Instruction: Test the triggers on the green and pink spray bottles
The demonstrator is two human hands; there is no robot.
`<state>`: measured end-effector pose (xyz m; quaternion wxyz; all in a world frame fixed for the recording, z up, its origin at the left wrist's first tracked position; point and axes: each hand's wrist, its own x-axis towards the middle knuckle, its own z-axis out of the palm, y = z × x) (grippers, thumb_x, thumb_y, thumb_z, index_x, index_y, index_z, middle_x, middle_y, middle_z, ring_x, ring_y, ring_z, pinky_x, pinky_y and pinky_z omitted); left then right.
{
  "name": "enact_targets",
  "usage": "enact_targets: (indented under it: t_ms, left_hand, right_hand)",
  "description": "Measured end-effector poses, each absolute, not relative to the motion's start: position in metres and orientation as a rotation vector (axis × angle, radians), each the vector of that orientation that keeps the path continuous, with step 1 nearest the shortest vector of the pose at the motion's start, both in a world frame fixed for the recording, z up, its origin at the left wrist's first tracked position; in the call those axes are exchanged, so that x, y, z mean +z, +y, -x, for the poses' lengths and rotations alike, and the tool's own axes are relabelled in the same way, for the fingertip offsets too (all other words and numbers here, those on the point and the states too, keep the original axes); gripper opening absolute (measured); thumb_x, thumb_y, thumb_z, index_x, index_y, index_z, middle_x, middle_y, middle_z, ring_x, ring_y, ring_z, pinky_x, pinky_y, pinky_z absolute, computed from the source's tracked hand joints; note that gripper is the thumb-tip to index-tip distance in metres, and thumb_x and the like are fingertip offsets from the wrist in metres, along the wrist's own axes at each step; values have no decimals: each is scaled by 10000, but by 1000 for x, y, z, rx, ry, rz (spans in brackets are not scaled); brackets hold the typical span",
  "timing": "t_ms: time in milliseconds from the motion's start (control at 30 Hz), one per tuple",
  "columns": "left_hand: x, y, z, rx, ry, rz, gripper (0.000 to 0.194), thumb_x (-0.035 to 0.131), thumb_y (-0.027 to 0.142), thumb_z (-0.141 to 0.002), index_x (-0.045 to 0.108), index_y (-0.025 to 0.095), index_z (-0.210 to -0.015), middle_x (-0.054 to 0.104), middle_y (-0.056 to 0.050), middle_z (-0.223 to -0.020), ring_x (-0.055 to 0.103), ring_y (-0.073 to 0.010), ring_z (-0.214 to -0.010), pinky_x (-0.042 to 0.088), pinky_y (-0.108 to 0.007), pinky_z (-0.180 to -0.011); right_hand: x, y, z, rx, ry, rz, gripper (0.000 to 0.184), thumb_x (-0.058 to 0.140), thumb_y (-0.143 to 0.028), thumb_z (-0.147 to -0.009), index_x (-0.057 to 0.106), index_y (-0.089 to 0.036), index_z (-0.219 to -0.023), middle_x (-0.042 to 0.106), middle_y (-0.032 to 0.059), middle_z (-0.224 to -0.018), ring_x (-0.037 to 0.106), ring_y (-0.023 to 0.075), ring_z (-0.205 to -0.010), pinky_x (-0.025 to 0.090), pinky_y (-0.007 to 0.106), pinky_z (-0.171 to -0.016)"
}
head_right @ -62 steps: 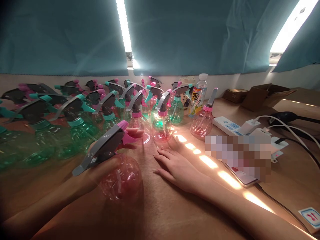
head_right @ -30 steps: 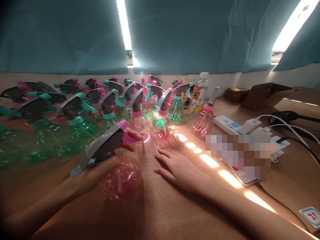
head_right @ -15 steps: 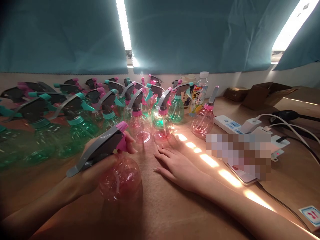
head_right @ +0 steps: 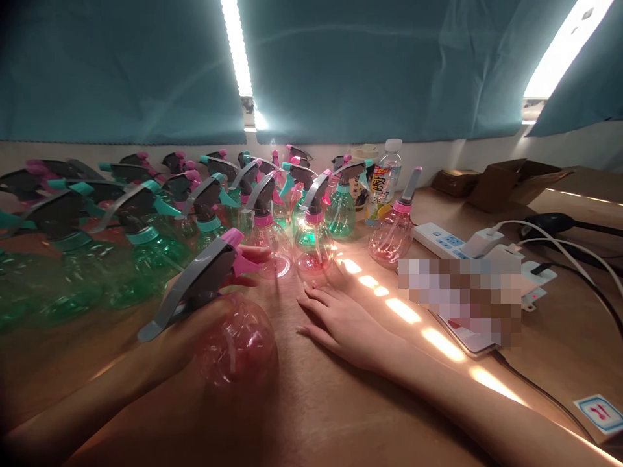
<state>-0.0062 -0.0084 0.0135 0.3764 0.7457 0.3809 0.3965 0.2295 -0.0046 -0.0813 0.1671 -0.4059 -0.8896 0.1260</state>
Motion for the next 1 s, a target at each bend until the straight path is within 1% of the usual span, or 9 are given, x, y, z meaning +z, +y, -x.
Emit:
enact_targets:
  t_ms: [100, 200, 300, 400, 467, 567, 667, 767, 1000]
  left_hand:
    - [15, -9, 5, 1022, 949, -1885, 437, 566, 172, -766, 576, 240, -1198, 493, 26, -766, 472, -141, -653, 490, -297, -676]
    - [16, -9, 4, 998, 945, -1889, 451, 558, 149, -771, 564, 253, -1211, 506, 20, -809, 460, -135, -661, 455, -274, -624]
    - [17, -9, 4, 987, 934, -1883, 422, 555, 146, -774, 564, 251, -1182, 462, 33, -759, 417, -126, -616, 424, -267, -584]
    - [16, -8, 4, 996, 941, -1896, 327, 553, 151, -774, 569, 239, -1089, 414, 43, -719, 380, -120, -585, 417, -265, -572]
    - [15, -8, 4, 1005, 952, -1912, 295, 553, 152, -775, 568, 234, -1058, 437, 38, -738, 408, -123, -604, 435, -266, -592]
    - [15, -8, 5, 1007, 956, -1928, 348, 548, 145, -785, 573, 231, -1121, 511, 11, -832, 490, -144, -710, 481, -275, -668]
    - [15, -8, 6, 1010, 939, -1931, 390, 551, 139, -793, 574, 231, -1171, 560, -12, -925, 531, -162, -802, 510, -289, -738]
    - [15, -8, 7, 1007, 935, -1931, 413, 554, 144, -802, 567, 241, -1203, 581, -18, -941, 531, -162, -789, 515, -291, -724]
    - [12, -7, 6, 1019, 930, -1934, 432, 555, 168, -793, 570, 244, -1218, 584, -16, -904, 510, -157, -733, 501, -293, -676]
  right_hand:
    - [-81, -5, -229, 356, -2518, 1151, 529, 440, -490, -991, 498, -178, -1414, 483, 153, -1469, 467, 315, -1337, 393, 528, -1104]
    - [-81, -5, -229, 354, -2534, 1165, 547, 425, -497, -995, 490, -156, -1419, 478, 160, -1472, 460, 314, -1343, 391, 521, -1108]
    - [-80, -6, -229, 346, -2551, 1180, 558, 414, -494, -1000, 483, -134, -1421, 472, 164, -1477, 456, 307, -1347, 389, 507, -1113]
    - [-80, -6, -230, 347, -2538, 1176, 557, 423, -495, -997, 485, -137, -1419, 479, 162, -1472, 458, 303, -1345, 391, 506, -1112]
    - [-81, -6, -230, 346, -2531, 1175, 550, 431, -493, -995, 485, -146, -1419, 489, 156, -1465, 461, 300, -1343, 396, 500, -1109]
    - [-81, -6, -230, 350, -2523, 1162, 531, 438, -488, -994, 489, -171, -1417, 498, 147, -1460, 469, 297, -1337, 402, 502, -1103]
    - [-80, -6, -229, 357, -2518, 1159, 528, 437, -488, -994, 493, -173, -1414, 502, 146, -1456, 469, 298, -1336, 403, 503, -1102]
    - [-80, -6, -229, 350, -2517, 1172, 536, 436, -489, -994, 491, -162, -1416, 500, 151, -1457, 463, 301, -1342, 398, 501, -1106]
    - [-82, -6, -230, 357, -2502, 1154, 529, 444, -495, -989, 489, -191, -1420, 506, 139, -1454, 463, 300, -1342, 404, 506, -1099]
